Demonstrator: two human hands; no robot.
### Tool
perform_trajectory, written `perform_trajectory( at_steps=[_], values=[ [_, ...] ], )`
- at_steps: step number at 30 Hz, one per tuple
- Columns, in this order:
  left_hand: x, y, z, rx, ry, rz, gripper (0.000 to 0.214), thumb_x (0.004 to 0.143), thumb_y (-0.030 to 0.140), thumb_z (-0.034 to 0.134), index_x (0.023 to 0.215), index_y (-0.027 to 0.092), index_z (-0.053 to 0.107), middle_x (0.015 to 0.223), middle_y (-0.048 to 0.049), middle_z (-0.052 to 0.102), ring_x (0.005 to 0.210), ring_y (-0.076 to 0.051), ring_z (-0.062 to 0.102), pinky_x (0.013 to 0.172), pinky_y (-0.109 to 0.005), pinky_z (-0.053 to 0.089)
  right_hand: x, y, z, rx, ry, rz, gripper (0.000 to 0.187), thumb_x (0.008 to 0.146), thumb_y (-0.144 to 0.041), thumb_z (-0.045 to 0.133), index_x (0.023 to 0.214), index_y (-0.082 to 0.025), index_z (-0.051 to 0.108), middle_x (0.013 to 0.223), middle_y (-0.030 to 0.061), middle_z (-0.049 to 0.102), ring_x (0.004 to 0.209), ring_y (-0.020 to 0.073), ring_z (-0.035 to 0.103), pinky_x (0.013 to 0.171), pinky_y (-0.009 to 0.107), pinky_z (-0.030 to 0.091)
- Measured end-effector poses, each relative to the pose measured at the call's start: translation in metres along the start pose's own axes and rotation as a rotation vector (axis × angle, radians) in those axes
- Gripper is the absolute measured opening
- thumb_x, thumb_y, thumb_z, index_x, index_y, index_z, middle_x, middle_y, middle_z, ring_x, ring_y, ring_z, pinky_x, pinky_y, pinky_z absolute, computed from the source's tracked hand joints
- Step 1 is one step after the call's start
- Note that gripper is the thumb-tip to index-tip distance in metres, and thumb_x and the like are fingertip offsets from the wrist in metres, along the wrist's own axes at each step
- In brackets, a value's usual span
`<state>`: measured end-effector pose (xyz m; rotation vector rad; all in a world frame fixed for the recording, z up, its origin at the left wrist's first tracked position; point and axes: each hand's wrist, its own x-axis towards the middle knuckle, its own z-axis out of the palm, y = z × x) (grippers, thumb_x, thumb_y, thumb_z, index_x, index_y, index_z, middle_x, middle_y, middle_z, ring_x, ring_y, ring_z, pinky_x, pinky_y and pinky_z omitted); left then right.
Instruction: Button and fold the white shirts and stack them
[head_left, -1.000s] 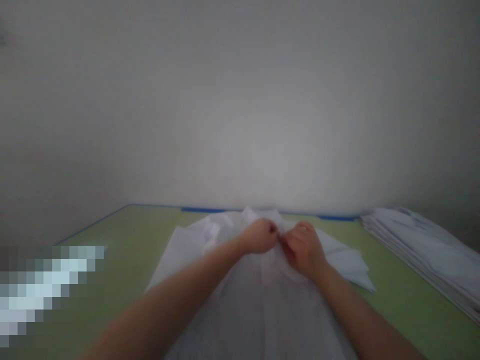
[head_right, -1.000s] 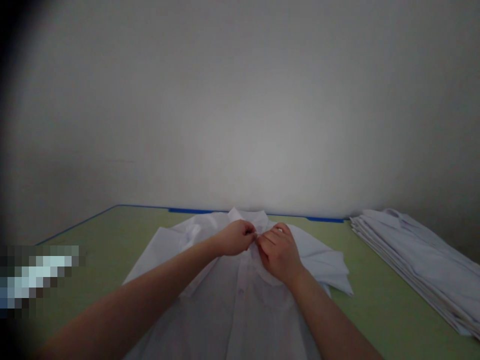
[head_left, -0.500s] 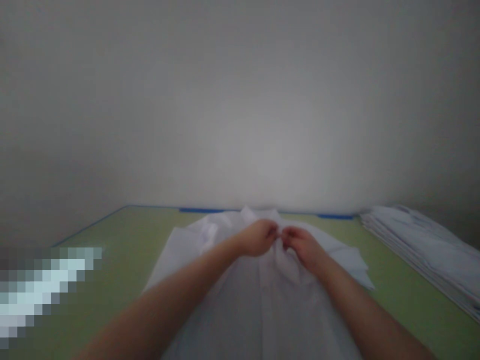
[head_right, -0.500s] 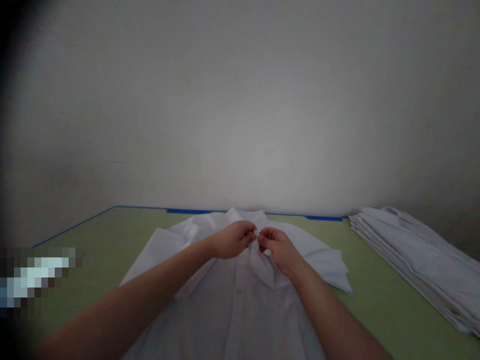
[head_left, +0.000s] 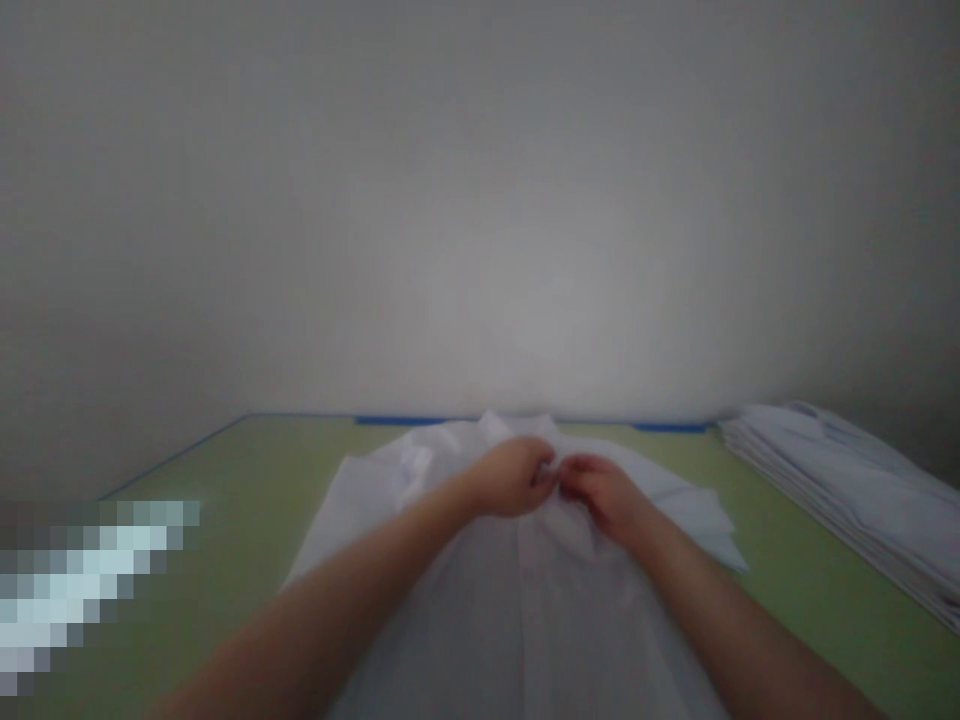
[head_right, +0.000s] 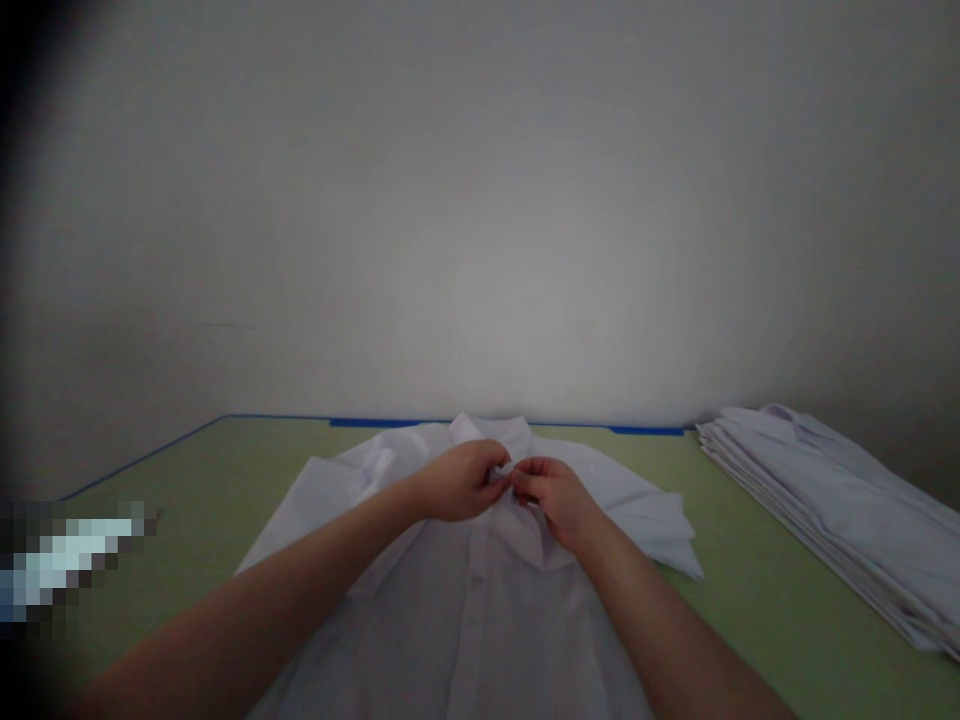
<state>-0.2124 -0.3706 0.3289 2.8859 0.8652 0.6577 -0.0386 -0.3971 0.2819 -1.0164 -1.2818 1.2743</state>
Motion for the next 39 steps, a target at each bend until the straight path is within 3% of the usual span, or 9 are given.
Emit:
perform_trajectory(
  at_steps=[4,8,13,17,21,24,31,35,39],
  values=[
    [-0.002,0.003,0.001,0.109,0.034,-0.004,0.018,0.077,0.030,0.049,0.079,0.015,0.058,0.079,-0.0072,0.062,0.072,-0.019,0.056,0.061,-0.026,0.037,0.000,0.000,0.002,-0.040,-0.019,0.019,0.022,0.067,-0.034,0.066,0.068,-0.014,0.057,0.057,-0.0022,0.050,0.052,0.0082,0.042,0.050,0.022,0.030],
    [0.000,0.003,-0.006,0.042,0.057,-0.012,0.018,0.075,0.030,0.050,0.081,0.015,0.059,0.078,-0.0059,0.061,0.071,-0.017,0.055,0.061,-0.025,0.037,-0.002,-0.008,0.001,-0.236,0.011,-0.129,0.025,0.067,-0.037,0.064,0.072,-0.016,0.052,0.064,-0.0018,0.051,0.060,0.0105,0.045,0.058,0.024,0.036],
    [0.001,-0.010,-0.027,-0.132,0.043,-0.037,0.014,0.071,0.028,0.055,0.078,0.015,0.056,0.072,-0.0002,0.057,0.062,-0.011,0.049,0.055,-0.021,0.034,-0.010,-0.010,0.005,-0.903,0.121,-0.399,0.044,0.047,-0.034,0.077,0.075,-0.019,0.046,0.077,-0.0008,0.049,0.071,0.0144,0.043,0.065,0.027,0.035],
    [-0.004,-0.026,-0.043,-0.161,-0.131,-0.088,0.025,0.066,0.038,0.063,0.065,0.014,0.055,0.062,0.0019,0.054,0.057,-0.009,0.046,0.052,-0.020,0.032,-0.015,-0.005,0.008,-1.199,0.053,-0.480,0.033,0.052,-0.011,0.064,0.080,-0.019,0.048,0.087,0.0023,0.051,0.080,0.0163,0.044,0.071,0.027,0.034],
    [-0.006,-0.038,-0.047,-0.137,-0.230,-0.120,0.018,0.067,0.028,0.058,0.057,0.015,0.053,0.054,0.0025,0.052,0.053,-0.009,0.046,0.050,-0.020,0.031,-0.016,-0.006,0.004,-1.214,-0.059,-0.491,0.041,0.048,0.003,0.047,0.082,-0.019,0.047,0.087,0.0014,0.052,0.082,0.0156,0.045,0.072,0.025,0.034],
    [-0.007,-0.043,-0.045,-0.162,-0.266,-0.095,0.005,0.061,0.012,0.056,0.064,0.015,0.056,0.066,0.0009,0.061,0.062,-0.010,0.054,0.054,-0.019,0.035,-0.017,-0.007,0.001,-1.162,-0.149,-0.492,0.043,0.049,0.002,0.047,0.086,-0.020,0.048,0.090,0.0012,0.054,0.084,0.0160,0.047,0.074,0.025,0.034],
    [-0.013,-0.042,-0.026,-0.092,-0.525,-0.165,0.063,0.035,0.029,0.082,0.094,0.020,0.062,0.086,-0.0011,0.063,0.070,-0.017,0.058,0.058,-0.022,0.040,-0.017,0.000,0.000,-1.060,-0.123,-0.401,0.036,0.056,-0.005,0.055,0.089,-0.020,0.052,0.088,0.0017,0.058,0.081,0.0167,0.051,0.072,0.025,0.036],
    [-0.013,-0.037,-0.011,-0.088,-0.449,-0.105,0.088,0.027,0.038,0.085,0.110,0.024,0.058,0.100,-0.0039,0.060,0.076,-0.019,0.058,0.061,-0.023,0.041,-0.007,0.001,-0.003,-0.941,-0.070,-0.371,0.029,0.058,-0.007,0.051,0.084,-0.019,0.053,0.084,0.0010,0.059,0.079,0.0160,0.051,0.072,0.026,0.038],
    [-0.007,-0.038,-0.006,-0.134,-0.216,-0.078,0.061,0.054,0.043,0.075,0.109,0.021,0.059,0.090,-0.0037,0.062,0.073,-0.016,0.057,0.061,-0.023,0.039,0.003,-0.003,-0.007,-0.744,0.080,-0.310,0.019,0.062,-0.011,0.042,0.075,-0.019,0.051,0.075,0.0002,0.056,0.075,0.0156,0.051,0.068,0.025,0.039]
  ],
)
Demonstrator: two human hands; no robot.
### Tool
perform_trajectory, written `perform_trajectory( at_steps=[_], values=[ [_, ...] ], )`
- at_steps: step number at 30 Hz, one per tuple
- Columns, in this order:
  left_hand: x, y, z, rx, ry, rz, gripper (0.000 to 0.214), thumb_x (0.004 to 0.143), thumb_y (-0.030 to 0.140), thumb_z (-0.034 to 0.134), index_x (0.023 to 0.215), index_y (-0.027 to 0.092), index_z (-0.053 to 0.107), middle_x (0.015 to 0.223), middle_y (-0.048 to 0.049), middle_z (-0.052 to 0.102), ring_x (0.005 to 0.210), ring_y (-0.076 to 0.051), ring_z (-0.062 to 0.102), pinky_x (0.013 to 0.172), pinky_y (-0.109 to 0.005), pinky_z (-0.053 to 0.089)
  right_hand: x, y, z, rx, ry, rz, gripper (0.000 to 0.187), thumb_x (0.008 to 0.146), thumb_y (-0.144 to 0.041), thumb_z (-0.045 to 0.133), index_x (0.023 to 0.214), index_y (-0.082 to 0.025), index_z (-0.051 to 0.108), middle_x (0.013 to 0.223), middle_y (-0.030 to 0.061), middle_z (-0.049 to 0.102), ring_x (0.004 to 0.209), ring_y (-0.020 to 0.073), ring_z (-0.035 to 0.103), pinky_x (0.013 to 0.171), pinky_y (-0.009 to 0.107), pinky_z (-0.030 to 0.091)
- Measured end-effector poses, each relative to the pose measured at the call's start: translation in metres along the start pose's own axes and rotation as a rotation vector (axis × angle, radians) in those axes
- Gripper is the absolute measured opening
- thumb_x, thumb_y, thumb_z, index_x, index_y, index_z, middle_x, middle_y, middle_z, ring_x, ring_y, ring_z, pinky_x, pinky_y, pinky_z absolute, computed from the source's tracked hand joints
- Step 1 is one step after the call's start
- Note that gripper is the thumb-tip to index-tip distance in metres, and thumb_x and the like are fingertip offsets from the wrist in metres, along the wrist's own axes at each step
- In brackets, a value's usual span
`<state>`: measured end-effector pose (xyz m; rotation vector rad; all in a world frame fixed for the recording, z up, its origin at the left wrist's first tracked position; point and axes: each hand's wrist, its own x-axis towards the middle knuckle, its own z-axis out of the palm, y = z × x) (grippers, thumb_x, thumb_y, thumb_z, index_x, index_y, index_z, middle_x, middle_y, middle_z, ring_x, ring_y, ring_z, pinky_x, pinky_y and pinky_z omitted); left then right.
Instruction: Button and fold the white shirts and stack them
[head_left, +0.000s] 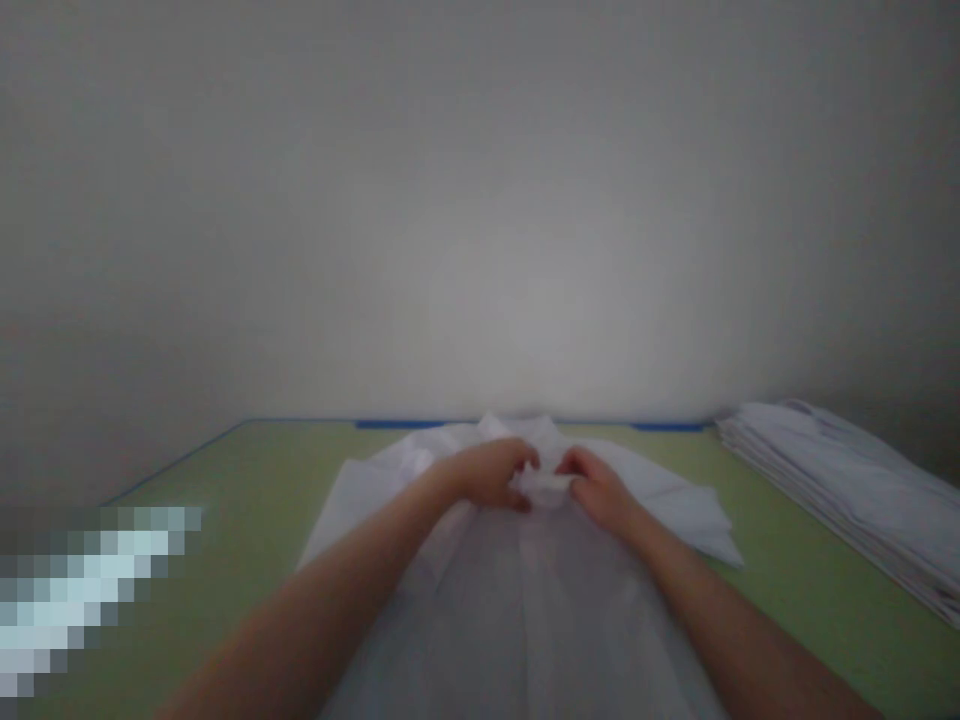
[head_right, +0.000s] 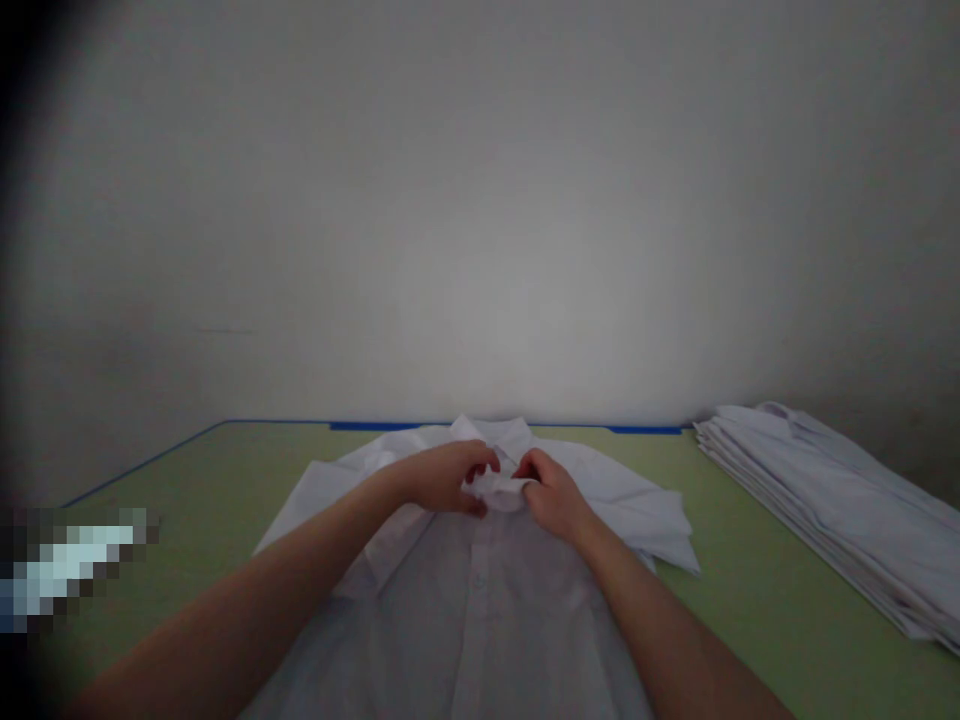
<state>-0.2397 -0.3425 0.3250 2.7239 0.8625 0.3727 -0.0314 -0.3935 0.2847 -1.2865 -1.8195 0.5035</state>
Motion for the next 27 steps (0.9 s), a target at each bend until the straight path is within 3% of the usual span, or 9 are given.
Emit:
perform_trajectory(
  at_steps=[3,7,11,14,18,25,27],
  values=[
    [0.006,-0.005,-0.002,-0.092,0.160,-0.100,0.046,0.066,0.043,0.066,0.104,0.018,0.059,0.075,-0.0017,0.062,0.062,-0.013,0.055,0.055,-0.022,0.037,0.003,-0.001,-0.006,0.058,0.075,0.054,0.017,0.064,-0.014,0.038,0.074,-0.019,0.050,0.074,-0.0001,0.055,0.075,0.0161,0.050,0.065,0.025,0.039],
    [0.015,-0.011,0.001,-0.276,0.242,-0.165,0.045,0.064,0.049,0.068,0.093,0.016,0.059,0.070,-0.0020,0.062,0.059,-0.012,0.056,0.051,-0.021,0.036,0.002,-0.002,-0.007,0.061,0.086,0.042,0.017,0.064,-0.015,0.040,0.077,-0.019,0.051,0.073,-0.0005,0.055,0.071,0.0152,0.050,0.061,0.024,0.038],
    [0.019,-0.014,0.007,-0.453,0.235,-0.165,0.035,0.065,0.045,0.068,0.078,0.015,0.057,0.064,-0.0019,0.061,0.055,-0.011,0.056,0.049,-0.021,0.038,-0.002,-0.004,-0.001,-0.066,0.073,-0.092,0.016,0.065,-0.025,0.058,0.076,-0.019,0.050,0.073,-0.0016,0.055,0.069,0.0141,0.050,0.065,0.025,0.040],
    [0.020,-0.011,0.008,-0.599,0.207,-0.126,0.033,0.065,0.037,0.070,0.087,0.015,0.056,0.062,0.0003,0.060,0.052,-0.010,0.055,0.048,-0.020,0.040,-0.007,-0.011,0.003,-0.209,0.161,-0.190,0.029,0.065,-0.038,0.067,0.083,-0.019,0.054,0.082,0.0016,0.059,0.076,0.0162,0.052,0.071,0.028,0.040],
    [0.020,-0.002,0.008,-0.762,0.209,-0.106,0.042,0.067,0.034,0.069,0.101,0.016,0.053,0.063,0.0021,0.059,0.046,-0.007,0.050,0.044,-0.019,0.038,-0.011,-0.020,0.002,-0.369,0.262,-0.335,0.022,0.079,-0.037,0.058,0.091,-0.020,0.062,0.085,0.0052,0.061,0.083,0.0182,0.053,0.079,0.032,0.039],
    [0.021,0.009,0.013,-0.929,0.260,-0.183,0.031,0.075,0.042,0.060,0.083,0.013,0.058,0.048,0.0041,0.050,0.041,-0.007,0.044,0.041,-0.019,0.031,-0.009,-0.017,-0.013,-0.579,0.274,-0.439,0.027,0.088,-0.031,0.047,0.102,-0.022,0.067,0.081,0.0058,0.063,0.082,0.0191,0.052,0.093,0.040,0.030],
    [0.019,0.011,0.013,-0.945,0.224,-0.173,0.031,0.075,0.044,0.059,0.077,0.013,0.059,0.049,0.0032,0.050,0.043,-0.007,0.045,0.042,-0.019,0.031,-0.010,-0.017,-0.015,-0.587,0.256,-0.434,0.028,0.088,-0.031,0.046,0.106,-0.023,0.066,0.080,0.0060,0.063,0.082,0.0194,0.051,0.095,0.041,0.028]
  ],
)
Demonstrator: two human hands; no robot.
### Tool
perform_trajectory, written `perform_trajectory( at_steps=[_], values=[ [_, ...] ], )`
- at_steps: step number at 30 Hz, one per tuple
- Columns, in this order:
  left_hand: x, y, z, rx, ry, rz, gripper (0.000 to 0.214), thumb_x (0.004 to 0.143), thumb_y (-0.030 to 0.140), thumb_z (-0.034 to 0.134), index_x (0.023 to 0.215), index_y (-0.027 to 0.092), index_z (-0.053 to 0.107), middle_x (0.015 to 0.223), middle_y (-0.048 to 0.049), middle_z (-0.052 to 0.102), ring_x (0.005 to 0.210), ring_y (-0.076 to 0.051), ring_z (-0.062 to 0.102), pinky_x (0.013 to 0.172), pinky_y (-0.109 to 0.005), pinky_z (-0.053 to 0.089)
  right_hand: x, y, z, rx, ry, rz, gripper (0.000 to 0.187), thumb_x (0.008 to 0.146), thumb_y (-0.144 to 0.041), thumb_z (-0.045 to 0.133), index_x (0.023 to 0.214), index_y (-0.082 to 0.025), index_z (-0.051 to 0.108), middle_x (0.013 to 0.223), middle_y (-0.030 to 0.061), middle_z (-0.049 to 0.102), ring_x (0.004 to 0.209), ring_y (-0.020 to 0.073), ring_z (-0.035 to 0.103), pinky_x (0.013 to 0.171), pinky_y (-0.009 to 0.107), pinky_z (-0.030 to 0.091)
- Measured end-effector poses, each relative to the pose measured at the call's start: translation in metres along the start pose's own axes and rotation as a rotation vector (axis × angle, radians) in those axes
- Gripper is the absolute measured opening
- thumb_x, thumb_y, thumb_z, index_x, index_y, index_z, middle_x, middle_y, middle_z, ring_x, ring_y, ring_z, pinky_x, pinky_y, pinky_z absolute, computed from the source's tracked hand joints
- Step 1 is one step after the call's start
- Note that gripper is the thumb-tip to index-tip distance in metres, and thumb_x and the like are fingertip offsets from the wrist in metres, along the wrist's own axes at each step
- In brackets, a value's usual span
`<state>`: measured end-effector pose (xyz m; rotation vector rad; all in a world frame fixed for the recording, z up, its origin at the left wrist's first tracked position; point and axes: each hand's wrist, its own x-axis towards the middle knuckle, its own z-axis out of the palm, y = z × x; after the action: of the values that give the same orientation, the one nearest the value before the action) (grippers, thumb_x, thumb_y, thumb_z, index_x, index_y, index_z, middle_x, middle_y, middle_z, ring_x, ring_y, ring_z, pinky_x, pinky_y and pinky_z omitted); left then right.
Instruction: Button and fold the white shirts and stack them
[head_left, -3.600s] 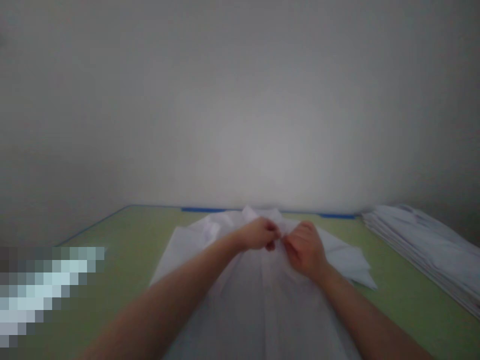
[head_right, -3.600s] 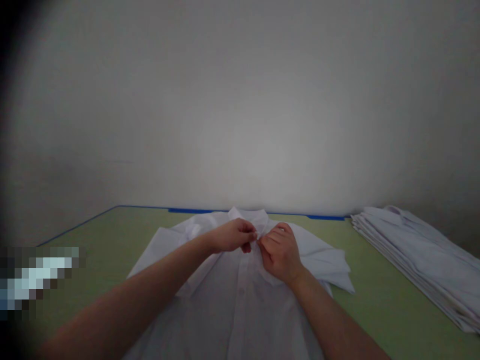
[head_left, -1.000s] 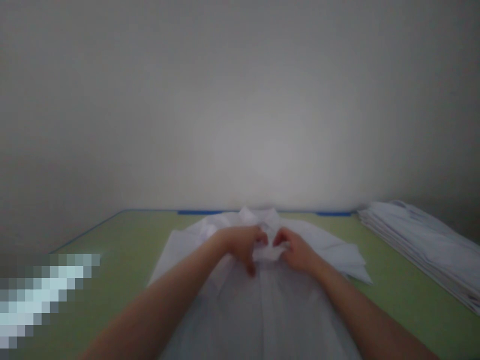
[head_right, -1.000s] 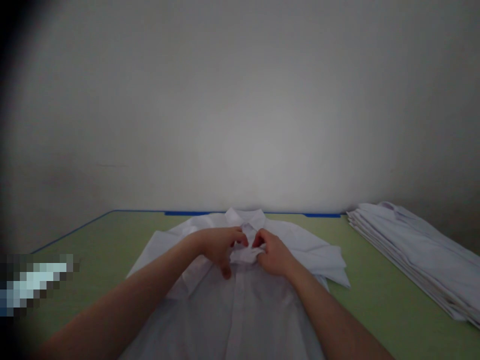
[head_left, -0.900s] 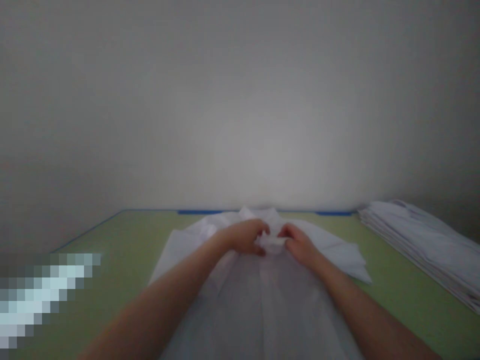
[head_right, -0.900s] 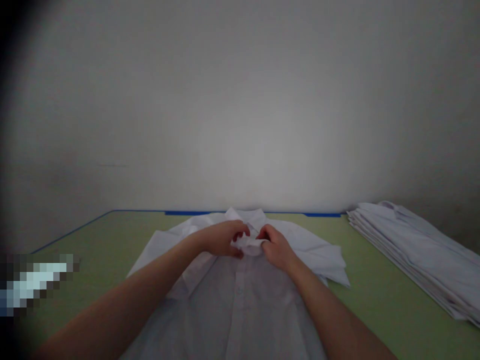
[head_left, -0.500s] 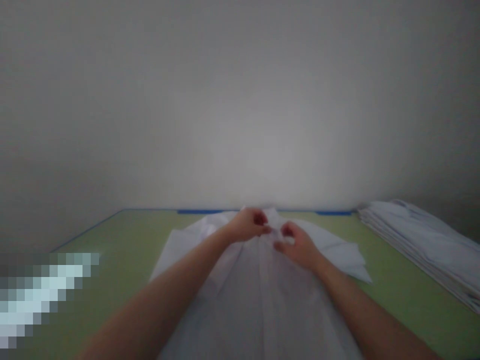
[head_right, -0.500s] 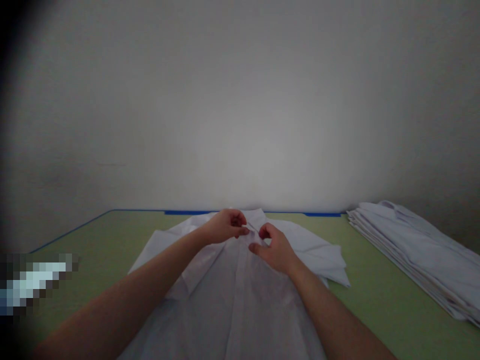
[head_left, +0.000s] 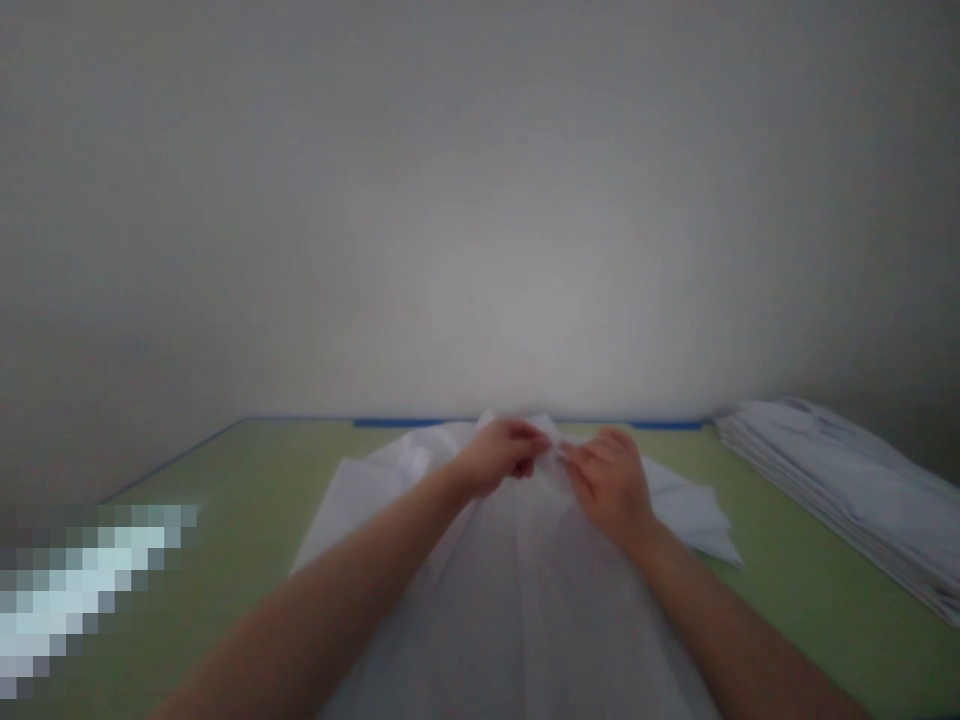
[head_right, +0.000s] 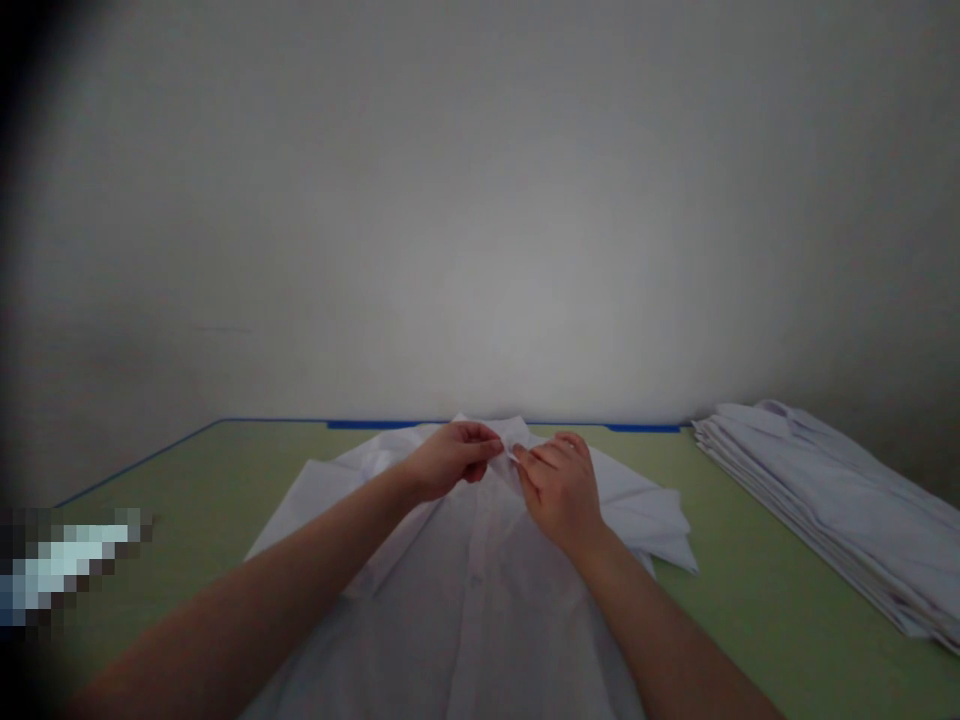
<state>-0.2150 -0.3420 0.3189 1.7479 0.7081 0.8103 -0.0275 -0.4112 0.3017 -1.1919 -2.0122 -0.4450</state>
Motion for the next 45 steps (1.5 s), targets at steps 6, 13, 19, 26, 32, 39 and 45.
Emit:
perform_trajectory(
  at_steps=[6,13,19,26,32,39,45],
  values=[
    [-0.004,0.003,0.001,-0.119,-0.096,-0.043,0.029,0.076,0.041,0.056,0.074,0.012,0.058,0.053,0.0010,0.053,0.045,-0.008,0.048,0.042,-0.019,0.033,-0.001,-0.001,-0.003,-0.017,0.002,-0.079,0.028,0.088,-0.029,0.046,0.108,-0.028,0.065,0.078,0.0045,0.061,0.080,0.0176,0.049,0.097,0.041,0.026],
    [0.000,0.000,0.004,-0.167,-0.026,-0.091,0.020,0.072,0.028,0.052,0.059,0.013,0.052,0.047,0.0023,0.046,0.037,-0.006,0.041,0.035,-0.020,0.025,0.002,0.004,-0.010,-0.108,-0.074,-0.268,0.029,0.090,-0.025,0.043,0.110,-0.034,0.062,0.076,0.0024,0.060,0.083,0.0166,0.048,0.100,0.041,0.023],
    [-0.002,0.004,0.001,0.041,-0.012,-0.102,0.039,0.076,0.050,0.051,0.062,0.014,0.054,0.046,0.0023,0.047,0.037,-0.008,0.042,0.038,-0.021,0.030,0.007,0.001,-0.013,-0.041,-0.188,-0.318,0.029,0.091,-0.024,0.039,0.108,-0.029,0.062,0.081,0.0049,0.061,0.085,0.0181,0.049,0.094,0.041,0.031],
    [-0.003,0.015,-0.012,0.304,-0.013,-0.006,0.033,0.076,0.047,0.054,0.072,0.014,0.058,0.053,0.0034,0.049,0.044,-0.007,0.045,0.043,-0.019,0.032,-0.003,-0.002,0.001,0.253,-0.142,-0.145,0.067,0.077,-0.045,0.059,0.136,-0.022,0.035,0.113,0.0100,0.056,0.103,0.0226,0.051,0.091,0.040,0.039],
    [-0.026,0.057,-0.038,0.361,-0.212,0.029,0.027,0.073,0.041,0.059,0.079,0.015,0.060,0.067,-0.0001,0.057,0.058,-0.010,0.053,0.053,-0.020,0.040,-0.010,0.000,0.010,0.349,-0.364,-0.006,0.104,0.065,-0.060,0.065,0.145,-0.018,0.014,0.144,0.0153,0.029,0.129,0.0286,0.032,0.105,0.044,0.028],
    [-0.058,0.047,-0.104,0.917,0.113,-0.194,0.041,0.071,0.055,0.054,0.072,0.015,0.065,0.067,-0.0067,0.062,0.060,-0.016,0.054,0.055,-0.024,0.036,-0.020,-0.002,0.023,0.394,-0.641,-0.057,0.081,0.072,-0.059,0.060,0.139,-0.021,0.035,0.138,0.0121,0.041,0.126,0.0267,0.038,0.104,0.042,0.029],
    [-0.076,-0.025,-0.131,0.808,0.286,-0.505,0.041,0.067,0.055,0.055,0.056,0.016,0.058,0.050,-0.0076,0.055,0.060,-0.022,0.057,0.058,-0.028,0.038,-0.021,-0.005,0.040,0.331,-0.546,-0.003,0.054,0.084,-0.050,0.047,0.129,-0.020,0.049,0.126,0.0131,0.053,0.117,0.0254,0.047,0.098,0.042,0.033]
  ],
)
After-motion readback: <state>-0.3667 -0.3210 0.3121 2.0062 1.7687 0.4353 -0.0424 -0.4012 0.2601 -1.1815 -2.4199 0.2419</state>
